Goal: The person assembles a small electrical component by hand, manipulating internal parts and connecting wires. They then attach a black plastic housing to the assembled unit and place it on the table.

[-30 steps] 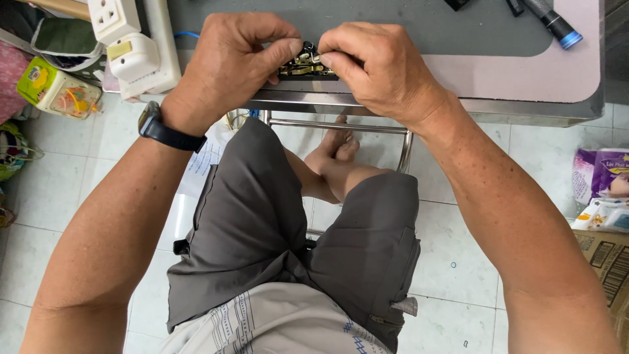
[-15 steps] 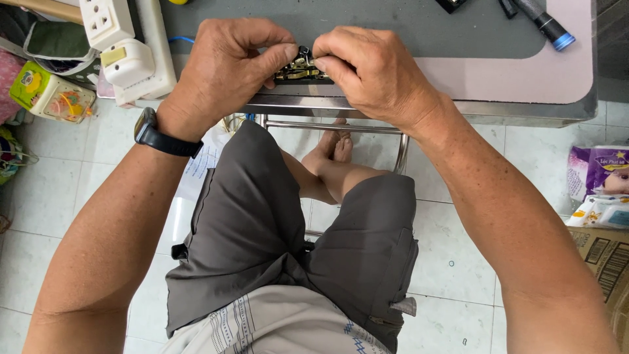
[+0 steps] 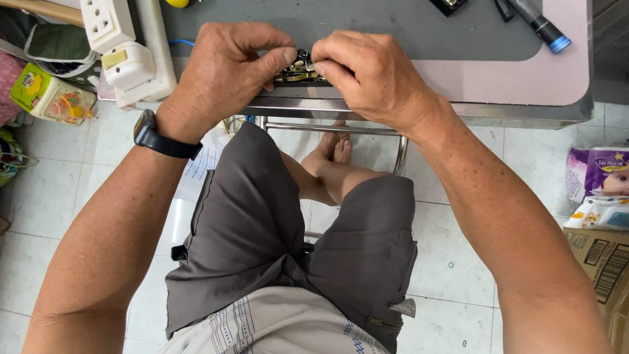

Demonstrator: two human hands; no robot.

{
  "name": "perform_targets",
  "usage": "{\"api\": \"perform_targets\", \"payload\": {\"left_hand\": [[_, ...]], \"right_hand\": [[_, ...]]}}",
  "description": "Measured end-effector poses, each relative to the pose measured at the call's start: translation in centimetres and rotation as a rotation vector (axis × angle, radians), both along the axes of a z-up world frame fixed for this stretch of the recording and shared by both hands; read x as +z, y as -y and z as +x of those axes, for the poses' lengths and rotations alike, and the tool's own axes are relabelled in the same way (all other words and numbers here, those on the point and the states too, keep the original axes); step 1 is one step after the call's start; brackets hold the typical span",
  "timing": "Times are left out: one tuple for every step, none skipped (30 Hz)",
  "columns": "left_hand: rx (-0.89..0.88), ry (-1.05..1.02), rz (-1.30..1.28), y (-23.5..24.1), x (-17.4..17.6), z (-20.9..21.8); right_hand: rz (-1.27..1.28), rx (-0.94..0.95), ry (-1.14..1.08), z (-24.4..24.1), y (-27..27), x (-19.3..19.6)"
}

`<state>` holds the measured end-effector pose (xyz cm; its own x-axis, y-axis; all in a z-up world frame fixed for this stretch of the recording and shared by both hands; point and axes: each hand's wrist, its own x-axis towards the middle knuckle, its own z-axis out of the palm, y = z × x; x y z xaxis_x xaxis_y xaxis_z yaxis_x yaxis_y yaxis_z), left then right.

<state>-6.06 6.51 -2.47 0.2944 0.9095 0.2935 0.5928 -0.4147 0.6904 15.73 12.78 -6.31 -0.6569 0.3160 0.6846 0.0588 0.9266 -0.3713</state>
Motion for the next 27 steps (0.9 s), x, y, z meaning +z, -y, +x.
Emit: {"api": "perform_targets", "payload": {"left_hand": [[0.002, 0.000, 0.002, 0.01, -0.01, 0.02], [0.017, 0.010, -0.012, 0.01, -0.03, 0.05], [0.032, 0.020, -0.027, 0.02, -0.08, 0.12], [0.033, 0.020, -0.027, 0.02, 0.01, 0.09], [0.027, 0.026, -0.025, 0.00, 0.04, 0.13], [0.021, 0.033, -0.024, -0.02, 0.06, 0.16], [0.020, 0.034, -0.025, -0.02, 0.10, 0.19], [0.016, 0.025, -0.024, -0.01, 0.16, 0.22], [0.015, 0.015, -0.022, 0.02, 0.26, 0.19], [0.016, 0.015, -0.022, 0.01, 0.29, 0.21], [0.022, 0.028, -0.038, 0.02, 0.28, 0.26], [0.028, 0.042, -0.053, 0.02, 0.27, 0.32], [0.026, 0.043, -0.054, 0.04, 0.35, 0.33], [0.023, 0.010, -0.039, 0.06, 0.45, 0.34], [0.020, -0.023, -0.024, 0.08, 0.55, 0.33], [0.018, -0.021, -0.024, 0.03, 0.30, 0.32], [0.024, -0.011, -0.005, 0.02, 0.08, 0.25], [0.029, -0.002, 0.014, 0.01, -0.13, 0.15], [0.030, -0.001, 0.015, 0.02, -0.05, 0.06], [-0.004, -0.042, 0.066, 0.02, 0.02, -0.02], [-0.040, -0.082, 0.116, 0.00, 0.03, -0.03], [-0.041, -0.080, 0.116, -0.01, 0.12, -0.07], [-0.071, -0.170, 0.193, -0.01, 0.19, -0.10], [-0.103, -0.260, 0.270, -0.01, 0.25, -0.13], [-0.105, -0.257, 0.269, -0.03, 0.23, -0.06], [-0.114, -0.275, 0.289, -0.04, 0.22, -0.01], [-0.119, -0.295, 0.311, 0.00, 0.25, -0.04]], "right_hand": [[0.002, 0.002, 0.000, 0.00, 0.00, -0.02], [0.006, -0.005, 0.001, 0.01, 0.00, -0.05], [0.009, -0.012, 0.003, 0.07, 0.03, -0.12], [0.009, -0.011, 0.003, 0.00, 0.00, -0.11], [0.013, -0.019, -0.003, 0.02, 0.01, -0.15], [0.017, -0.028, -0.009, 0.04, 0.02, -0.19], [0.016, -0.029, -0.007, 0.04, 0.02, -0.22], [0.016, -0.037, -0.004, 0.05, 0.02, -0.25], [0.016, -0.043, -0.003, -0.03, 0.00, -0.25], [0.016, -0.042, -0.003, -0.07, 0.01, -0.18], [0.009, -0.041, -0.001, -0.07, 0.05, -0.14], [0.003, -0.039, 0.000, -0.06, 0.09, -0.10], [0.002, -0.041, 0.001, -0.08, 0.08, -0.12], [0.019, -0.041, -0.002, -0.09, 0.06, -0.13], [0.036, -0.041, -0.006, -0.13, 0.04, -0.13], [0.036, -0.043, -0.004, -0.06, 0.07, -0.18], [0.048, -0.050, -0.010, -0.08, 0.07, -0.20], [0.059, -0.057, -0.016, -0.12, 0.08, -0.20], [0.060, -0.056, -0.015, -0.13, 0.11, -0.14], [0.073, -0.061, -0.008, -0.13, 0.12, -0.08], [0.086, -0.067, 0.002, -0.04, 0.15, -0.06], [0.086, -0.068, 0.004, -0.07, 0.10, -0.16], [0.095, -0.082, 0.020, -0.09, 0.08, -0.29], [0.105, -0.097, 0.036, -0.10, 0.06, -0.44], [0.104, -0.099, 0.038, -0.09, 0.05, -0.46], [0.113, -0.091, 0.026, -0.09, 0.06, -0.48], [0.125, -0.079, 0.014, -0.21, 0.02, -0.47]]}}
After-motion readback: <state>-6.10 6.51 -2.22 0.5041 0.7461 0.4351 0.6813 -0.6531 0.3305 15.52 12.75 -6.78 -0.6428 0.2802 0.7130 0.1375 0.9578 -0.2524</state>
